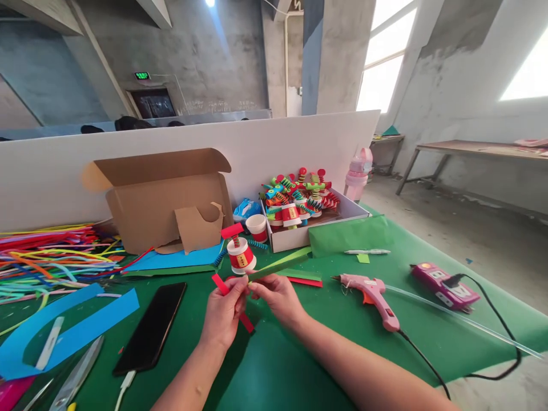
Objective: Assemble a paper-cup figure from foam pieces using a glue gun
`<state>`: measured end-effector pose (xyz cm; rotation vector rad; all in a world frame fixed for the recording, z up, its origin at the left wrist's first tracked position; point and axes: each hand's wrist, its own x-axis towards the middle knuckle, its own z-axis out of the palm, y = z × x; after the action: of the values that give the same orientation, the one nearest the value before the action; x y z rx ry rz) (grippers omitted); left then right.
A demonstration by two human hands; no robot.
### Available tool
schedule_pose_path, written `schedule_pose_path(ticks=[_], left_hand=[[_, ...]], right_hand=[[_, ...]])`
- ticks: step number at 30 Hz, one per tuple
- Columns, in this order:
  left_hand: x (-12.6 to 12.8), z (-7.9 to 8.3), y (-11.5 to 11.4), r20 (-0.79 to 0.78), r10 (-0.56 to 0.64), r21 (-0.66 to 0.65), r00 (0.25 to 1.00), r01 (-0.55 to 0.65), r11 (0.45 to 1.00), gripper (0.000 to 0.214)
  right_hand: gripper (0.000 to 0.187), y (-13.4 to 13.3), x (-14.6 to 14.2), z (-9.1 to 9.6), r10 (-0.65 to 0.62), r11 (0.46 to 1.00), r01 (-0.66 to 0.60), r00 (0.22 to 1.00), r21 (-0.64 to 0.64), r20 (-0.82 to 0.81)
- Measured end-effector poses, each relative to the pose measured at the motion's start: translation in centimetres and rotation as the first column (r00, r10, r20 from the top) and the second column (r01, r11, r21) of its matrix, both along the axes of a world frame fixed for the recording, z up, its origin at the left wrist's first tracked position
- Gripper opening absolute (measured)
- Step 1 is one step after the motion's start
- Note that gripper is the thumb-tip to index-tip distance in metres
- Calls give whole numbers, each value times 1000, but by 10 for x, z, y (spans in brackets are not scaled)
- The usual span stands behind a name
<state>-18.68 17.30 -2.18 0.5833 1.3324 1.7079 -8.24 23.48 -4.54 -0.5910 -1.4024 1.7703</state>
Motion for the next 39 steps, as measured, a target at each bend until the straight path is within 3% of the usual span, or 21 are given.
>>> schedule_pose_path(ticks=[6, 13, 18, 31, 35, 39], left_hand=[[9, 7, -1, -54, -86, -59, 995, 83, 995, 47], [-1, 9, -1, -52, -84, -84, 995, 79, 993, 42], [-7, 6, -2, -45, -112, -93, 993, 108, 990, 43], [-11, 2, -2, -16, -121, -85, 993, 119, 989, 43], [-8, 2, -1, 30, -51, -69, 998, 53, 996, 44], [-4, -2, 2, 59, -12, -58, 998, 16, 998, 43]], right_hand=[[51, -2, 3, -1, -129, 991, 130, 991, -26, 38], [46, 12, 14, 3, -218, 976, 219, 971, 0, 99], [50, 26, 26, 7, -304, 953, 304, 952, 11, 45], [43, 42, 41, 16, -435, 896, 433, 900, -94, -2], [44, 37, 36, 14, -393, 896, 348, 910, -275, -130], [43, 24, 23, 8, -179, 942, 115, 967, -316, -183]])
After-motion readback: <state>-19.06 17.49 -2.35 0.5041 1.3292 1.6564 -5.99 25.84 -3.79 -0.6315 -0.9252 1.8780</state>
